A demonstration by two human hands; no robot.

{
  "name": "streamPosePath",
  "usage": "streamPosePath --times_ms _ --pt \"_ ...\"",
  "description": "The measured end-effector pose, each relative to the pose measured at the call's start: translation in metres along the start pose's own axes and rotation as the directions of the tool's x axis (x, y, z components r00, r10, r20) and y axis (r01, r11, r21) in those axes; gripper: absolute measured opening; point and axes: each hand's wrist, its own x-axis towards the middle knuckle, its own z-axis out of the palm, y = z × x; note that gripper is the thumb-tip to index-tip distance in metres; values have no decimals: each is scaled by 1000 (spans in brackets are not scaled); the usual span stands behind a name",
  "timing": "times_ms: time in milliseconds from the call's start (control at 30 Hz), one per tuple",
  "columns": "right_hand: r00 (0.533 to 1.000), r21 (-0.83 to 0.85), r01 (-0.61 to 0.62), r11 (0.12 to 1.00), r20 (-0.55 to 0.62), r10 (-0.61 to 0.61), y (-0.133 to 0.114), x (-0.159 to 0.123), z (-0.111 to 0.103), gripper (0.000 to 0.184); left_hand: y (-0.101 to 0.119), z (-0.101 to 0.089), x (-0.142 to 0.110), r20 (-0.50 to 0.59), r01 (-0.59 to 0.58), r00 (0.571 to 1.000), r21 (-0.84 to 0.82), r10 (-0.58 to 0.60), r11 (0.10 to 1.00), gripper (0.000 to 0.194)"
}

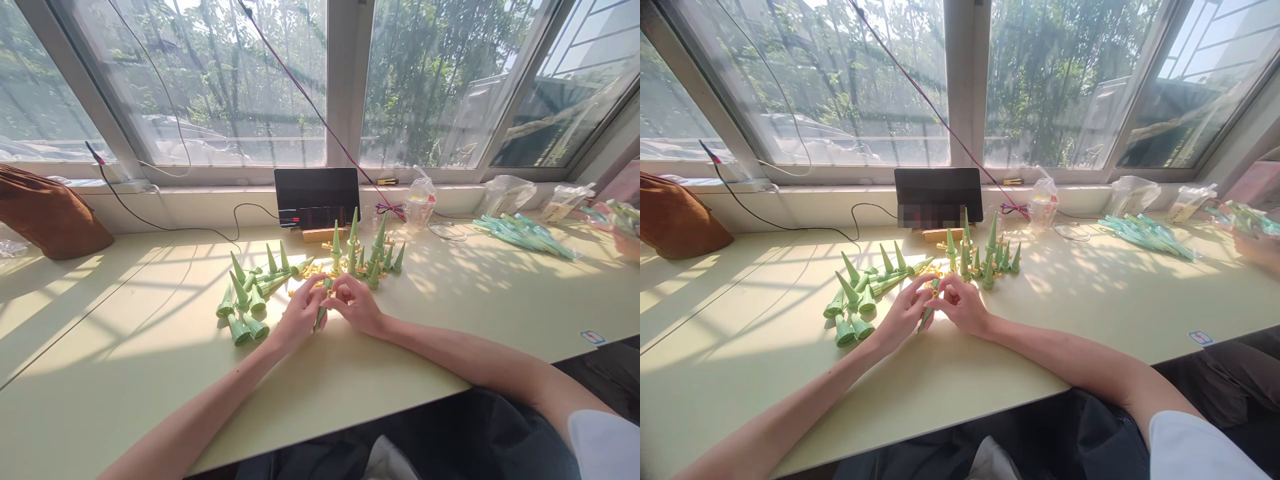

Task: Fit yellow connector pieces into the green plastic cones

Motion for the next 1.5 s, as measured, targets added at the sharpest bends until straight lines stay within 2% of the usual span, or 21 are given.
streamPosePath --times_ms 400,800,967,1067,1167,1333,1500 --pt "1000 9 22 1000 -10 -22 -1 1 1 28 1 4 -2 -30 -10 1000 28 10 1000 28" --pt "1000 -8 -6 1000 -7 6 0 2 1 29 -1 3 0 -48 -11 999 27 12 1000 30" --pt "1000 14 -23 1000 14 22 -3 2 0 28 -3 -2 4 -136 -58 989 41 63 998 33" --pt "1000 -22 -20 1000 8 20 -5 2 0 24 -4 -8 7 -250 -94 959 154 130 984 29" --pt "1000 -60 -13 998 -12 13 -5 3 1 22 -3 -14 9 -312 -109 928 299 205 948 26" --pt "999 -157 43 987 10 -42 -3 2 1 27 -5 -17 11 -306 -124 893 535 329 836 23" --pt "982 -260 169 951 129 -140 -3 1 0 37 -13 -19 12 -279 -70 913 613 299 787 26"
